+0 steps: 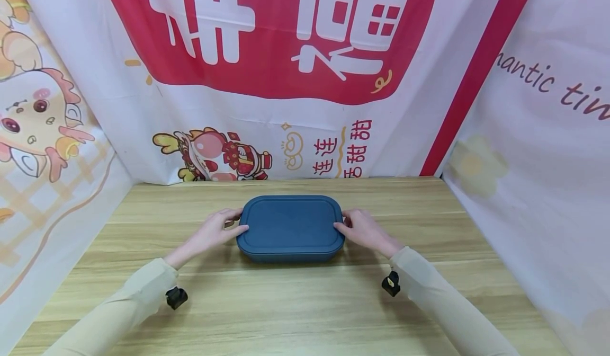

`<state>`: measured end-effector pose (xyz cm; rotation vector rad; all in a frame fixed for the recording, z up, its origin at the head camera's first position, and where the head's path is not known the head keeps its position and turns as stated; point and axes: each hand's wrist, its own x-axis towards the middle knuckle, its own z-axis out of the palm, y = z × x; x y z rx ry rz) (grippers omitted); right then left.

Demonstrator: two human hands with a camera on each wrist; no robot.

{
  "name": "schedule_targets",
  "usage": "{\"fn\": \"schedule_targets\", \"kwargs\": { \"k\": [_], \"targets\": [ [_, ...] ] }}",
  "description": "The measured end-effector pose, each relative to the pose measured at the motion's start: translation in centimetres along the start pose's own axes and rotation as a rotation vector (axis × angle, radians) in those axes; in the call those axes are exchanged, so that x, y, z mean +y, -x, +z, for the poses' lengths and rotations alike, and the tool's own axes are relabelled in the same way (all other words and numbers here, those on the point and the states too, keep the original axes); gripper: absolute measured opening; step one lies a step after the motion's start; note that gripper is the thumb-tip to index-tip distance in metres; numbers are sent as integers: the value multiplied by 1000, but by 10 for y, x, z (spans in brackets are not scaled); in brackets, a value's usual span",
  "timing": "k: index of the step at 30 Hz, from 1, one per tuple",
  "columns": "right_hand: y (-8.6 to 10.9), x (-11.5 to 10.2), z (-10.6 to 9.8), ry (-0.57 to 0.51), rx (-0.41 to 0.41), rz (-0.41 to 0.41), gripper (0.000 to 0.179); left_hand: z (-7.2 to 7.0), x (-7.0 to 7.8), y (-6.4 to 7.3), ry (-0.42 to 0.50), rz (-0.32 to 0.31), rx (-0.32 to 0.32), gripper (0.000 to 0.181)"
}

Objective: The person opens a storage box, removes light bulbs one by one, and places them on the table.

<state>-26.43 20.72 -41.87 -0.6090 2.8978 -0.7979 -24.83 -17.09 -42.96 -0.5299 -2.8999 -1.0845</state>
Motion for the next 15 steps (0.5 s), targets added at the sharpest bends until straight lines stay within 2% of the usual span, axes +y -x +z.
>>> {"fn": "schedule_targets", "kwargs": {
  "k": [15],
  "targets": [
    [0, -1, 0, -7, 9, -5, 23, 1, 0, -1, -46, 5, 22, 59]
  ]
}}
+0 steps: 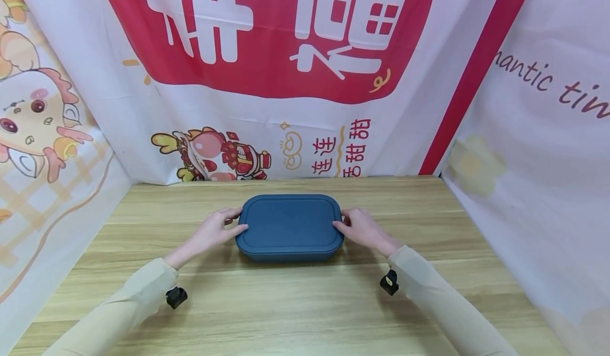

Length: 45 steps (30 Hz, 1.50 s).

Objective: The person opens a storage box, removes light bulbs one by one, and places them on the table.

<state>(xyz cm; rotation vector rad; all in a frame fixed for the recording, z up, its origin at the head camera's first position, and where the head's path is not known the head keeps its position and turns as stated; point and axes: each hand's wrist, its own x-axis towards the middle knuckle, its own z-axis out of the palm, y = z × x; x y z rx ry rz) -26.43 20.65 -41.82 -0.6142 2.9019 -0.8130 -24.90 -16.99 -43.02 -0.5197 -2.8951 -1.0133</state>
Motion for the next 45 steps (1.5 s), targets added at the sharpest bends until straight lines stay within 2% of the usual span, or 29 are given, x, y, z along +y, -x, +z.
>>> {"fn": "schedule_targets", "kwargs": {
  "k": [7, 16, 25, 30, 34, 38, 45],
  "targets": [
    [0, -2, -2, -4, -10, 7, 29, -2, 3, -1, -31, 34, 22, 57],
    [0, -4, -6, -13, 13, -15, 22, -10, 9, -3, -23, 49, 38, 57],
    [1, -16, -10, -1, -8, 16, 31, -17, 7, 1, -35, 43, 51, 55],
    [-1, -22, -11, 29, 30, -40, 22, -25, 8, 3, -35, 38, 68, 55],
    [-5, -29, -11, 37, 24, -65, 23, -32, 4, 6, -28, 34, 85, 54],
    [-10, -40, -12, 30, 3, -66, 35, -40, 0, 10, -19, 19, 93, 52],
    [-15, -53, -7, 51, 26, -95, 37, -49, -10, 17, -2, -14, 88, 49]
  ]
}}
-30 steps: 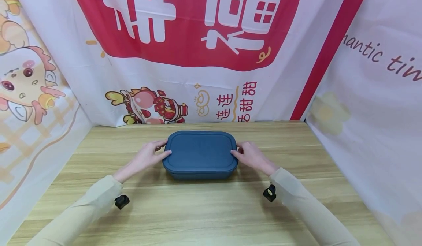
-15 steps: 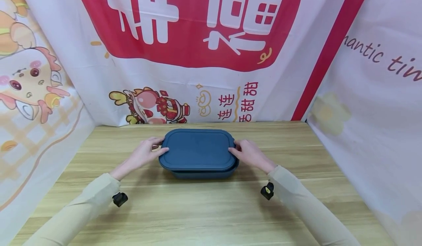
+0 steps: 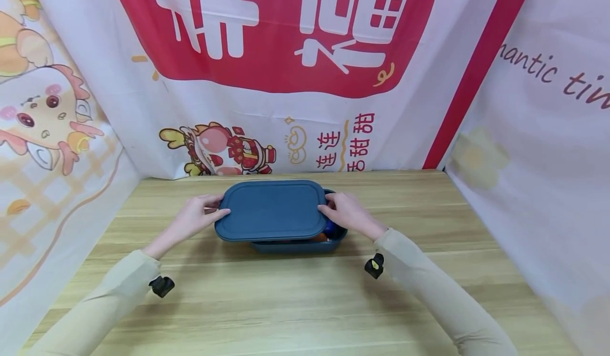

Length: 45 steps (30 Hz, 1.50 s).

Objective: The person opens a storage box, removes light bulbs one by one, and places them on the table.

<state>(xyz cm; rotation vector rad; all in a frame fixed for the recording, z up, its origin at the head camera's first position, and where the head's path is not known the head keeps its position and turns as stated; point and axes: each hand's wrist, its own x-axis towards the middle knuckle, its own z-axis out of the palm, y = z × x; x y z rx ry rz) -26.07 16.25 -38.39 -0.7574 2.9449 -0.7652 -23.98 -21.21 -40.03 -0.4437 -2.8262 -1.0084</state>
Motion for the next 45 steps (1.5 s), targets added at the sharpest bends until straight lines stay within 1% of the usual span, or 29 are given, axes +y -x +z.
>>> {"fn": "schedule_targets", "kwargs": {
  "k": [7, 10, 16, 19, 22, 26, 30, 34, 38, 43, 45],
  "targets": [
    [-9, -17, 6, 16, -13, -21, 37, -14, -9, 9, -24, -28, 21, 49],
    [-14, -24, 9, 14, -21, -27, 34, -21, -13, 13, -35, -38, 29, 49],
    [-22, -40, 15, -42, -44, -36, 21, -32, -23, 22, -46, -54, 34, 49],
    [-27, -45, 20, -50, -45, -54, 20, -37, -28, 26, -55, -63, 40, 49],
    [-31, -51, 24, -56, -47, -55, 22, -41, -33, 28, -58, -73, 52, 48],
    [-38, -60, 28, -99, -66, -39, 20, -48, -40, 30, -57, -93, 69, 47],
    [-45, -69, 32, -131, -83, -42, 19, -57, -47, 32, -65, -109, 85, 46],
    [-52, -76, 37, -125, -98, -35, 20, -64, -53, 33, -86, -122, 92, 46],
    [-60, -84, 41, -97, -94, -31, 21, -71, -58, 35, -108, -140, 93, 45],
    [-70, -94, 46, -86, -115, -19, 20, -78, -64, 38, -110, -165, 85, 45],
    [-73, -98, 49, -86, -124, -26, 20, -80, -68, 40, -110, -173, 86, 45]
  ]
}}
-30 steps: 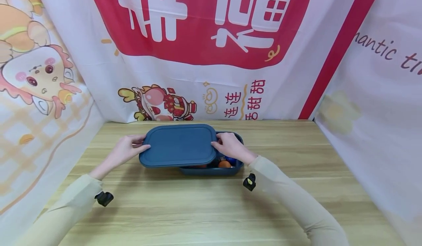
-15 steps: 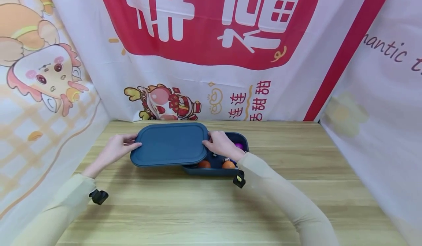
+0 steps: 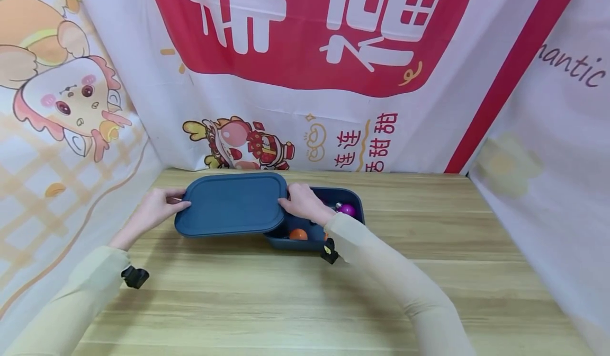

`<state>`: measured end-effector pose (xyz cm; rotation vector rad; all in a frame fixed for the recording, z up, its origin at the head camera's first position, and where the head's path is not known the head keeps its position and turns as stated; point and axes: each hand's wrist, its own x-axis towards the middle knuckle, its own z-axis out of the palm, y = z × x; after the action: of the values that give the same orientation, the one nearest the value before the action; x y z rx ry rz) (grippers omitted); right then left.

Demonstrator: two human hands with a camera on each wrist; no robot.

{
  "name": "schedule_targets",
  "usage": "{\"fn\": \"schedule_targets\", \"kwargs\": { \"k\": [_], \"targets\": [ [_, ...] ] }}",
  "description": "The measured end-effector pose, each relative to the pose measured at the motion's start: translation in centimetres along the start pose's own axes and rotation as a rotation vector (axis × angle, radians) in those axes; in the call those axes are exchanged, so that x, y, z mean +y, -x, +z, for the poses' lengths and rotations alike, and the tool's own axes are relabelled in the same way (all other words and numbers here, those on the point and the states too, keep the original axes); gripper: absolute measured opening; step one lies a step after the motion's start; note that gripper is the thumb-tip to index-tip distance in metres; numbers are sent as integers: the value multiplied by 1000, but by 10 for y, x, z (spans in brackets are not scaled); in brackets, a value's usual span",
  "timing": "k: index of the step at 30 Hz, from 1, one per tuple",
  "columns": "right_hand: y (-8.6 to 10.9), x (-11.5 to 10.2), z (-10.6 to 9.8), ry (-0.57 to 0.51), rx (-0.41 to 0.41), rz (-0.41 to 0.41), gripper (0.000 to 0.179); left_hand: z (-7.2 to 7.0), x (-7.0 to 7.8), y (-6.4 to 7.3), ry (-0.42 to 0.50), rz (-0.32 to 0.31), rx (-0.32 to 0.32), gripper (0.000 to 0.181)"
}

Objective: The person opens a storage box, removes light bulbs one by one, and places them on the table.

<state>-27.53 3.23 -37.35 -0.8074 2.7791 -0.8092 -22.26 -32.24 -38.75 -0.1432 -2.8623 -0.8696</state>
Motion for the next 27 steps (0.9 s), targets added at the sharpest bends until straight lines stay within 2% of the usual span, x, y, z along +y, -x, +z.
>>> {"fn": "schedule_targets", "kwargs": {
  "k": [6, 19, 23, 27],
  "targets": [
    [-9, -13, 9, 18, -5, 0, 21, -9, -10, 0, -1, 12, 15, 43],
    [-27, -43, 28, 25, -34, 35, 24, -30, -32, 7, -19, -43, 34, 42],
    [-33, -49, 35, 0, -29, 23, 24, -37, -36, 9, -45, -70, 73, 41],
    [-39, -54, 42, -24, -15, 19, 24, -42, -37, 10, -108, -101, 123, 39]
  ]
}}
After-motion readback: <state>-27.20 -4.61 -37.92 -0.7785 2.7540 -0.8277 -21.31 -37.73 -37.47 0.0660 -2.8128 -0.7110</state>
